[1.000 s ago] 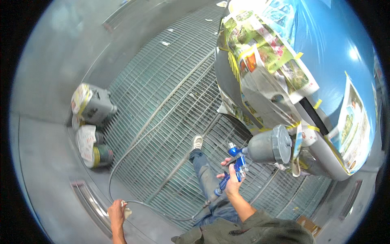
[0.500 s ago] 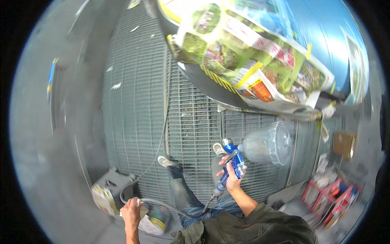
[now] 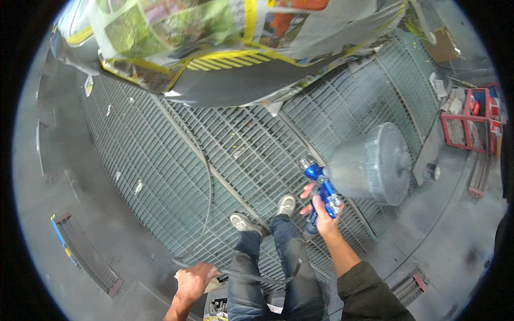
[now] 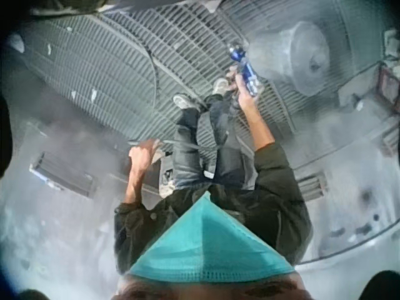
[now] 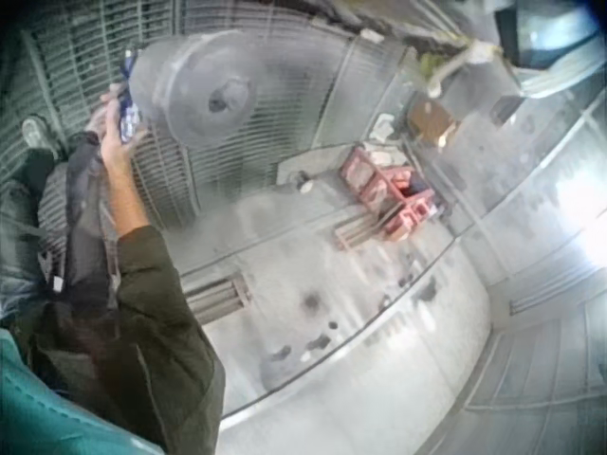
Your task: The person wipes the surface of a car with a cloth, then uses a spray gun to apply paint to the car's body. The car is masked with newspaper and tape to protect adjacent areas.
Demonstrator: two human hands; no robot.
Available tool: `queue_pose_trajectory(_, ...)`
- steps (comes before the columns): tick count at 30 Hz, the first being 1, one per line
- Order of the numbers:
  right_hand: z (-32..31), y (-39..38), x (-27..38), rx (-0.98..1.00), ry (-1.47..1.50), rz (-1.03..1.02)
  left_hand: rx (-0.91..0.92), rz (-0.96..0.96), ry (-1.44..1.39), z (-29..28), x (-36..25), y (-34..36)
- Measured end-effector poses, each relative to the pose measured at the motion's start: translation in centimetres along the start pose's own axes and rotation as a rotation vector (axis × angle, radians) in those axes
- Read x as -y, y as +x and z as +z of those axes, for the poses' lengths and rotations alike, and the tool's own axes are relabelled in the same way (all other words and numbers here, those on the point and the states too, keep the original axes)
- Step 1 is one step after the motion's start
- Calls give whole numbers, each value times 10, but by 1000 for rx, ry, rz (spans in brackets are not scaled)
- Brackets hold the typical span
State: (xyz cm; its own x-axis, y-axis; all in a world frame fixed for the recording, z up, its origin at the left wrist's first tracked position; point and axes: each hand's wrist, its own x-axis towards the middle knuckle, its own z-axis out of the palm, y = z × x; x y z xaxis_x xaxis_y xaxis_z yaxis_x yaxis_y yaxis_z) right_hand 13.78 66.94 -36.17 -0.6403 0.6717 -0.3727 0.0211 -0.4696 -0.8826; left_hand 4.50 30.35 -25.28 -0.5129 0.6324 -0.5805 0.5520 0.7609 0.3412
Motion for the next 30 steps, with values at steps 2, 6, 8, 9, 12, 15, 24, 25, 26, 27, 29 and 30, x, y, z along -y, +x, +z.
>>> queue_pose_trajectory(2,-1,7,-11,27,23,-21,-11,12,-3,8,4,11)
queue_pose_trajectory(6,13,15,-28,4,-4,-75,-90,48,-6,24,33,19)
queue_pose_trajectory(8,22,20,-34,-34,-28,-108,-120,62,-56,28,48,23)
queue_pose_trajectory(9,30,24,-34,-54,-58,-131,-109,54,-48,29,58,24)
queue_pose_trajectory(12,59,37,-52,-142,-115,-208,-110,71,-34,39,103,18)
queue_pose_trajectory(15,108,40,-73,-178,-82,-258,-139,43,-72,41,153,9)
queue_pose_trajectory(24,240,62,-118,248,165,-46,-134,45,-109,17,225,-3)
queue_pose_trajectory(25,241,68,-126,251,139,-35,-131,51,-108,16,229,-3)
queue_pose_trajectory(26,241,72,-131,191,107,-71,-129,58,-107,14,230,-2)
queue_pose_trajectory(27,241,76,-133,173,131,-124,-127,62,-112,15,231,0)
queue_pose_trajectory(29,232,77,-128,100,140,-107,-137,72,-133,18,234,3)
queue_pose_trajectory(30,223,78,-126,59,138,-140,-137,87,-149,21,234,7)
